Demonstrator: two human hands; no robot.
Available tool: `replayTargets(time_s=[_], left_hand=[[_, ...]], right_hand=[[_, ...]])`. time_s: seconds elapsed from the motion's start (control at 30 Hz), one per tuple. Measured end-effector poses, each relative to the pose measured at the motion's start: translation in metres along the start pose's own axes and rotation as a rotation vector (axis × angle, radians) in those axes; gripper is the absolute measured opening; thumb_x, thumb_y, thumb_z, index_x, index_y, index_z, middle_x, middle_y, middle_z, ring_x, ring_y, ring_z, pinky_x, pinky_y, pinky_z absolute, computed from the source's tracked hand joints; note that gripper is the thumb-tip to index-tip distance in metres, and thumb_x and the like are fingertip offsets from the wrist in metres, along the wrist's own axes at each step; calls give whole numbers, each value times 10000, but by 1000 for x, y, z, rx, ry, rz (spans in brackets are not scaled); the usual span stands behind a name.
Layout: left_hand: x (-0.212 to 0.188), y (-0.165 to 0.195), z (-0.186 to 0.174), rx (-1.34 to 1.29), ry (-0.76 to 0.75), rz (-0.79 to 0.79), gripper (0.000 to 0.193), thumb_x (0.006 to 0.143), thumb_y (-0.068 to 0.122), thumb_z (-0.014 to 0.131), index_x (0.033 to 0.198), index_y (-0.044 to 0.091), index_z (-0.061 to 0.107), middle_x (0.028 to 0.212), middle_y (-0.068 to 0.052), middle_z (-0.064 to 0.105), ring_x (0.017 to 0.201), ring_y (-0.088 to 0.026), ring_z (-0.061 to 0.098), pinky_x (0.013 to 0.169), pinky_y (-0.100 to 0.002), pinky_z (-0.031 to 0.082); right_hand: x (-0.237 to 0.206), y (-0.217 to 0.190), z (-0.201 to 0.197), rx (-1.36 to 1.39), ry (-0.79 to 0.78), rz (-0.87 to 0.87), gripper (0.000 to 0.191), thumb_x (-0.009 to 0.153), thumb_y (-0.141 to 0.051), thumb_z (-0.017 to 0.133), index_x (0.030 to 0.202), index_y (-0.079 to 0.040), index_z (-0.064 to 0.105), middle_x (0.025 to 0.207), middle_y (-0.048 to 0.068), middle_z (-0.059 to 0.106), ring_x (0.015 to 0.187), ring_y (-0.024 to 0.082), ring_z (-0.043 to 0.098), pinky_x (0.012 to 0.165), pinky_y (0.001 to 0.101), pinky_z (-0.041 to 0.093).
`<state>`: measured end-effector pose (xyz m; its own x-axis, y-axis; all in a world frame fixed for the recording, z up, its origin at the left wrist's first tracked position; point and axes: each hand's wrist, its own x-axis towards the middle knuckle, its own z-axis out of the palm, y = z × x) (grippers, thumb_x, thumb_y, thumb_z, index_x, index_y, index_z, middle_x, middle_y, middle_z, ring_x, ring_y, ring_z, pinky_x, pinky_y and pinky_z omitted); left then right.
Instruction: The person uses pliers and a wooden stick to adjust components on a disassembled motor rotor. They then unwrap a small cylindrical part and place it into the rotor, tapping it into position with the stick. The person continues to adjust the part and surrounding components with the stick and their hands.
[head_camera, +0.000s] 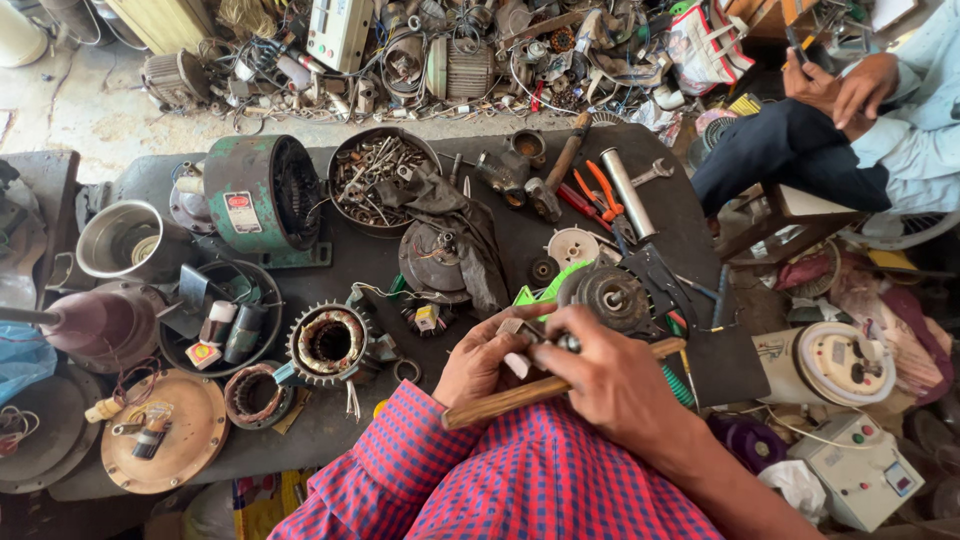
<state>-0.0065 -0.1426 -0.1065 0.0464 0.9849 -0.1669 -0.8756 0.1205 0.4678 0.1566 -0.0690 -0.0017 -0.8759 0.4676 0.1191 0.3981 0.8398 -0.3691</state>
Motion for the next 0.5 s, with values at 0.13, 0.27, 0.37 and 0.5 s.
replayTargets(time_s=[0.13,0.27,0.37,0.5], left_hand=[[-2,2,9,-24,-5,28,422,1027,-13,503,1447,-24,542,1058,-109,709,919,-165,711,839,-298,606],[-5,4,18,-18,91,12,483,933,-83,487,1411,-32,532,1051,-102,722,917,-167,731,855,-317,620],[-8,4,20,-32,-20,82,535,944,-130,512,1471,-41,547,1017,-115,715,853,-166,709,789,-312,599],[-3,-2,16,117,152,83,532,864,-128,508,1385,-49,579,996,-105,707,858,-188,723,852,-348,632]], right_hand=[[-6,4,-5,82,142,-74,510,637,61,630,1126,-56,716,1148,94,640,901,281,717,719,383,588],[-4,4,-5,67,79,-36,531,641,77,628,1141,-69,729,1153,84,650,890,282,722,715,390,589],[-1,3,-5,242,100,57,385,775,55,644,1132,-63,727,1159,70,666,902,245,728,742,353,602],[1,1,-13,517,159,212,225,846,1,641,1061,-52,687,1075,71,691,940,179,756,793,328,604]])
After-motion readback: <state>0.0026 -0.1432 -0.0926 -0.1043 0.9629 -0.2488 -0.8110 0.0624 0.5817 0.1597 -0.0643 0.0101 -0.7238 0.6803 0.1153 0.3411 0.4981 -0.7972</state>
